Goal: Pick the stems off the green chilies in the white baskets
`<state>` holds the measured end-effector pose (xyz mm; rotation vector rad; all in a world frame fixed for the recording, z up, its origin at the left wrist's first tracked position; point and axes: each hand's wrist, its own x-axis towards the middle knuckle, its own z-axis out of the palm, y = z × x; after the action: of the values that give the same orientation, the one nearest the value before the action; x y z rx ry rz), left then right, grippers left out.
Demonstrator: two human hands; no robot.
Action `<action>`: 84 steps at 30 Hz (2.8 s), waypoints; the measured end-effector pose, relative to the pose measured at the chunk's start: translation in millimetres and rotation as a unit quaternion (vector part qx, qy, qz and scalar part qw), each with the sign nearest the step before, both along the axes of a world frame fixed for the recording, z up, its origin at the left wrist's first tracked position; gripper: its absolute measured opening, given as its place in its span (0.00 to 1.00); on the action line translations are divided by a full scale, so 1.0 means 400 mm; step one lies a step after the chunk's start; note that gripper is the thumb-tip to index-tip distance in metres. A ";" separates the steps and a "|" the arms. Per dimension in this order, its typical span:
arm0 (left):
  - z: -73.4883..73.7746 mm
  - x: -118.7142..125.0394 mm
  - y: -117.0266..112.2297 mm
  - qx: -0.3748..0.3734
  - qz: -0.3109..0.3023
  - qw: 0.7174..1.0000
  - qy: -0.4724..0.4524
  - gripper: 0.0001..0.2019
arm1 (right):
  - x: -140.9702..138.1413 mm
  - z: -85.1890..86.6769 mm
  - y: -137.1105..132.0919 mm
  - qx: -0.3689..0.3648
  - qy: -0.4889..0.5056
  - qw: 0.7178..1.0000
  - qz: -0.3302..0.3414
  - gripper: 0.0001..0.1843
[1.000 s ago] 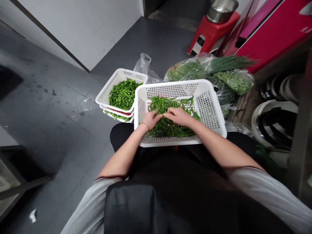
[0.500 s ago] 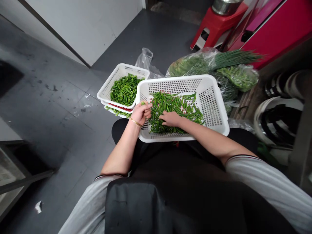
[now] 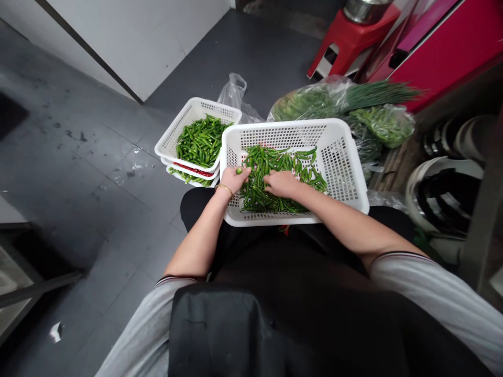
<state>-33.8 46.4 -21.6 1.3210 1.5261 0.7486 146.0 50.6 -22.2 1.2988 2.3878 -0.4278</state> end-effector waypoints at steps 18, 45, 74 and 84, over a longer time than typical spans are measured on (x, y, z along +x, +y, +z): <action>0.015 0.010 0.031 -0.074 -0.037 0.986 -0.146 0.07 | -0.015 -0.037 -0.047 -0.099 0.028 0.994 0.046 0.19; 0.064 -0.051 -0.059 -0.117 -0.122 0.883 -0.438 0.19 | 0.001 -0.016 0.003 -0.170 0.180 0.965 -0.090 0.28; -0.013 0.059 -0.032 -0.265 0.048 0.917 -0.295 0.20 | 0.043 0.021 0.009 -0.027 0.065 0.997 -0.023 0.18; 0.053 0.118 -0.075 0.038 -0.013 0.980 -0.196 0.14 | 0.083 0.082 -0.042 -0.346 0.361 0.799 -0.334 0.16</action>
<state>13.3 16.3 -0.6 1.1616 1.1737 0.9929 179.0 33.9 10.8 1.7190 1.7524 -2.0954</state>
